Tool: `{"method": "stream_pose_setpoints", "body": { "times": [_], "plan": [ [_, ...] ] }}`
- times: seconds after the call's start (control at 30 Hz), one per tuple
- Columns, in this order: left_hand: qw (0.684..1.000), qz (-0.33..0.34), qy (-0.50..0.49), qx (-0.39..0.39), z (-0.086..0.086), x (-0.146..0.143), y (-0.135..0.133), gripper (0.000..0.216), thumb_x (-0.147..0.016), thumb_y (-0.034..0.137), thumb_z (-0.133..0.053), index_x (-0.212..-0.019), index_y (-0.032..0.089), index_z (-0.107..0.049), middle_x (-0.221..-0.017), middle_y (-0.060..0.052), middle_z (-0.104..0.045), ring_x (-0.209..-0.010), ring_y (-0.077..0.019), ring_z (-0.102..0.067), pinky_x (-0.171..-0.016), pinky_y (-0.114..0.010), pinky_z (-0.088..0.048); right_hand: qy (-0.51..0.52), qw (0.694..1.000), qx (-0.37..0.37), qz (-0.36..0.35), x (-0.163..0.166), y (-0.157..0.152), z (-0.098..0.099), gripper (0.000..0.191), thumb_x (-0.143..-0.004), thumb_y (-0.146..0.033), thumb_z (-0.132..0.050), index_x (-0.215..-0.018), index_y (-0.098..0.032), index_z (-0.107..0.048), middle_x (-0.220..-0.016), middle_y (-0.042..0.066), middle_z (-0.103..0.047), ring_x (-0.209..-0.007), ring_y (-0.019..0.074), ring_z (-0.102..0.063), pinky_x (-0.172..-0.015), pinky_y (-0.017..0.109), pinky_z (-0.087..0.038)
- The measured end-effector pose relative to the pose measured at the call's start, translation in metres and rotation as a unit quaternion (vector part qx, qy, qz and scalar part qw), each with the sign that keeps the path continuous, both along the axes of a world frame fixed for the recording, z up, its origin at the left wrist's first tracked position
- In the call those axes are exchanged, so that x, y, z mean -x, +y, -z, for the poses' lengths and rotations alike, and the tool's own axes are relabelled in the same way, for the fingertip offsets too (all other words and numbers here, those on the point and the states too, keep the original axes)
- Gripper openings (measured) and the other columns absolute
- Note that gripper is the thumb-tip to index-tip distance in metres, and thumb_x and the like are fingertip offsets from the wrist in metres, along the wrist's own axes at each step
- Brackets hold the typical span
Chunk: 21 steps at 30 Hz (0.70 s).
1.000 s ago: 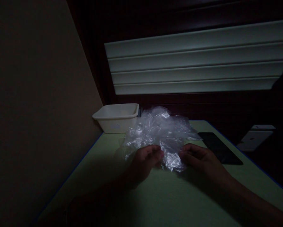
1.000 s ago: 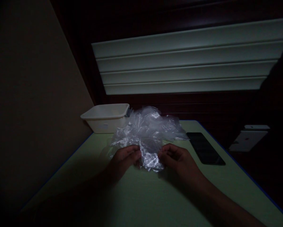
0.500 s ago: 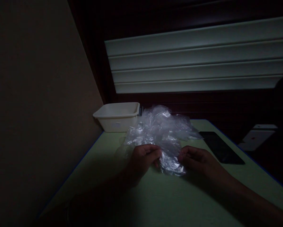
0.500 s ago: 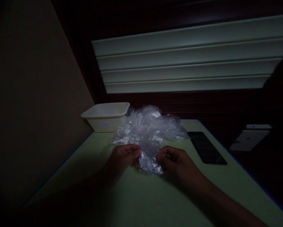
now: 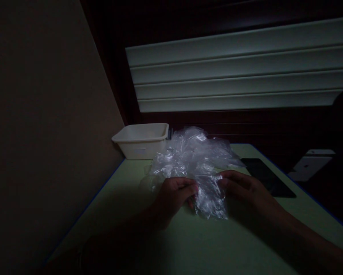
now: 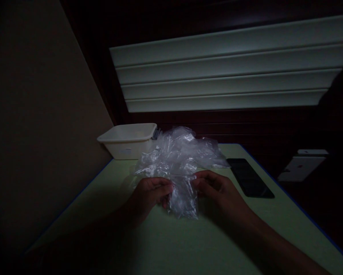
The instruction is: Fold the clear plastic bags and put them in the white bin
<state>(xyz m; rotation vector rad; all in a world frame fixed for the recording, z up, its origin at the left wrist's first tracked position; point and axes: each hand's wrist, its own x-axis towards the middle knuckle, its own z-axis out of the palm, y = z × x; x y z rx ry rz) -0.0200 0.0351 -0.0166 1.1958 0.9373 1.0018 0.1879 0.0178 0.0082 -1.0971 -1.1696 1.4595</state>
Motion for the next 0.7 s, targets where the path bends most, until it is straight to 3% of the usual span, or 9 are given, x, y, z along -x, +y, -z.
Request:
{"method": "stream_pose_setpoints", "body": {
  "times": [0.13, 0.4, 0.57, 0.7],
  "plan": [
    [1.0, 0.004, 0.017, 0.0, -0.0025, -0.0018, -0.0033, 0.02, -0.074, 0.03, -0.071, -0.079, 0.01, -0.069, -0.061, -0.001, -0.062, -0.045, -0.007, -0.052, -0.046, -0.019, -0.039, 0.006, 1.0, 0.003, 0.013, 0.0015, 0.0006, 0.0024, 0.026, -0.069, -0.04, -0.079, -0.074, -0.019, -0.065, -0.067, 0.0, -0.062, -0.058, 0.0138, -0.055, -0.058, 0.029, -0.043],
    [0.998, 0.061, 0.012, -0.003, -0.0002, 0.0014, 0.0006, 0.029, -0.078, 0.04, -0.068, -0.08, 0.011, -0.069, -0.071, -0.003, -0.064, -0.05, -0.0084, -0.054, -0.048, -0.021, -0.039, 0.041, 0.999, 0.011, 0.015, -0.0026, 0.0028, 0.0072, 0.024, -0.071, -0.038, -0.078, -0.075, -0.018, -0.064, -0.067, 0.0, -0.062, -0.058, 0.0137, -0.055, -0.057, 0.028, -0.041],
    [1.0, 0.015, 0.004, -0.004, 0.0043, 0.0015, 0.0038, 0.034, -0.072, 0.038, -0.074, -0.094, 0.013, -0.068, -0.075, -0.003, -0.067, -0.049, -0.008, -0.054, -0.048, -0.021, -0.04, 0.025, 1.0, 0.011, -0.002, -0.0024, 0.0029, 0.0066, 0.023, -0.07, -0.038, -0.078, -0.074, -0.02, -0.065, -0.065, 0.0, -0.063, -0.058, 0.014, -0.056, -0.058, 0.029, -0.042],
    [0.999, -0.003, 0.031, -0.007, 0.0011, 0.0003, 0.0018, 0.023, -0.072, 0.032, -0.072, -0.083, 0.012, -0.068, -0.064, -0.001, -0.065, -0.043, -0.0065, -0.051, -0.044, -0.019, -0.036, 0.016, 1.0, 0.008, -0.016, -0.0016, 0.0039, 0.0089, 0.025, -0.068, -0.04, -0.079, -0.073, -0.02, -0.065, -0.064, 0.0, -0.062, -0.057, 0.0145, -0.055, -0.057, 0.03, -0.042]
  ]
}}
